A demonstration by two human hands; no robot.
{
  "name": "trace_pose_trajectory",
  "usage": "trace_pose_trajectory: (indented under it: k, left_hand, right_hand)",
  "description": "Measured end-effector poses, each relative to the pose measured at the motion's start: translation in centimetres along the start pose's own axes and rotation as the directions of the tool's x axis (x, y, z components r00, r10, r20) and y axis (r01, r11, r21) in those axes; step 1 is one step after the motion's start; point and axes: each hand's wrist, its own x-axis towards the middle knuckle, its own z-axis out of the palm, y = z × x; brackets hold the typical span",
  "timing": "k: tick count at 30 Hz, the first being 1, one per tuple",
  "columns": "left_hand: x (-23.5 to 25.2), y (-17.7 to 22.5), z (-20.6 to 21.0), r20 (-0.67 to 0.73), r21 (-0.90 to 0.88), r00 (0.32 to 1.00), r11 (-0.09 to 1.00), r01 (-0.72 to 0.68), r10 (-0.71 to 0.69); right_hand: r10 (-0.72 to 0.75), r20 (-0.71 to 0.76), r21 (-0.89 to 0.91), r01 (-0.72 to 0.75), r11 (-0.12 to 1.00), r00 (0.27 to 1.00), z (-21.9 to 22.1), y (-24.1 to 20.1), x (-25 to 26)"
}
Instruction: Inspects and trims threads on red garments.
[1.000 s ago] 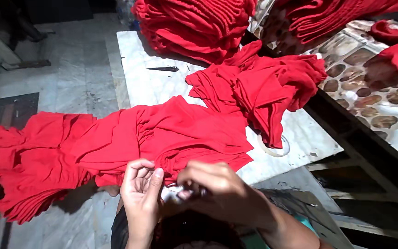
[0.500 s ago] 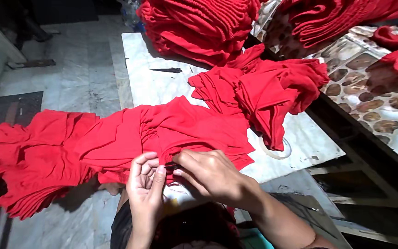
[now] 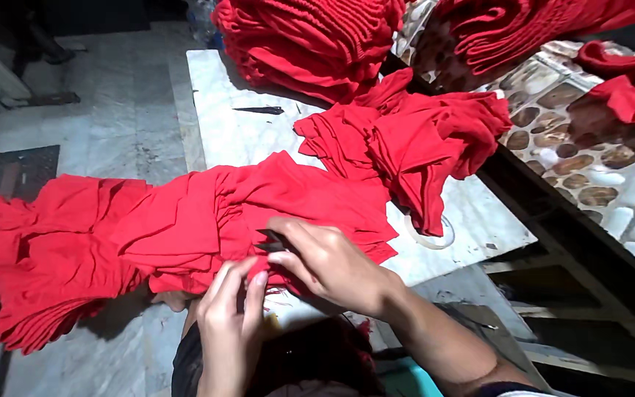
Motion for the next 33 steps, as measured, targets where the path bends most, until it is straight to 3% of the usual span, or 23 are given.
trace_pose_trajectory:
  k: [3, 6, 15, 19, 21, 27, 30, 33]
  left_hand:
    - [-0.7, -0.1, -1.4, 0.006, 0.106, 0.994, 0.989, -0.105, 0.105]
    - [-1.3, -0.4, -1.7, -0.026, 0.112, 0.989, 0.983, -0.143, 0.147]
    - [-1.3, 0.6, -2.4, -0.064, 0.077, 0.975, 0.975, -0.209, 0.214]
    - [-1.3, 0.0, -1.8, -0.035, 0.389, 0.954, 0.883, -0.262, 0.298]
    - [-1.2, -0.6, -1.4, -0.017, 0.458, 0.943, 0.841, -0.287, 0.331]
    - [-1.3, -0.9, -1.5, -0.066, 0.223, 0.937, 0.92, -0.322, 0.344]
    - [-1.5, -0.7, -1.5, -0.091, 0.136, 0.962, 0.96, -0.245, 0.259]
    - [-2.3, -0.9, -0.9, -0.129, -0.066, 0.99, 0.995, -0.07, 0.061]
  right_hand:
    - [-0.022, 0.059, -0.018, 0.024, 1.0, 0.998, -1.5, 0.4, -1.5]
    - [-0.078, 0.125, -0.017, 0.081, 0.997, 0.989, -1.8, 1.0, -2.7]
    - [-0.138, 0.143, -0.121, 0.156, 0.98, 0.98, -1.4, 0.7, -3.5]
    - [-0.111, 0.081, -0.113, 0.119, 0.986, 0.991, -1.4, 0.7, -3.3]
    - [-0.104, 0.081, -0.111, 0.113, 0.987, 0.991, -1.3, 0.7, -3.3]
    - [-0.143, 0.14, -0.146, 0.164, 0.976, 0.98, -1.1, 0.6, -3.3]
    - [-0.158, 0.143, -0.182, 0.183, 0.966, 0.977, -0.6, 0.3, -3.2]
    - [-0.15, 0.114, -0.153, 0.167, 0.974, 0.982, -0.9, 0.4, -3.1]
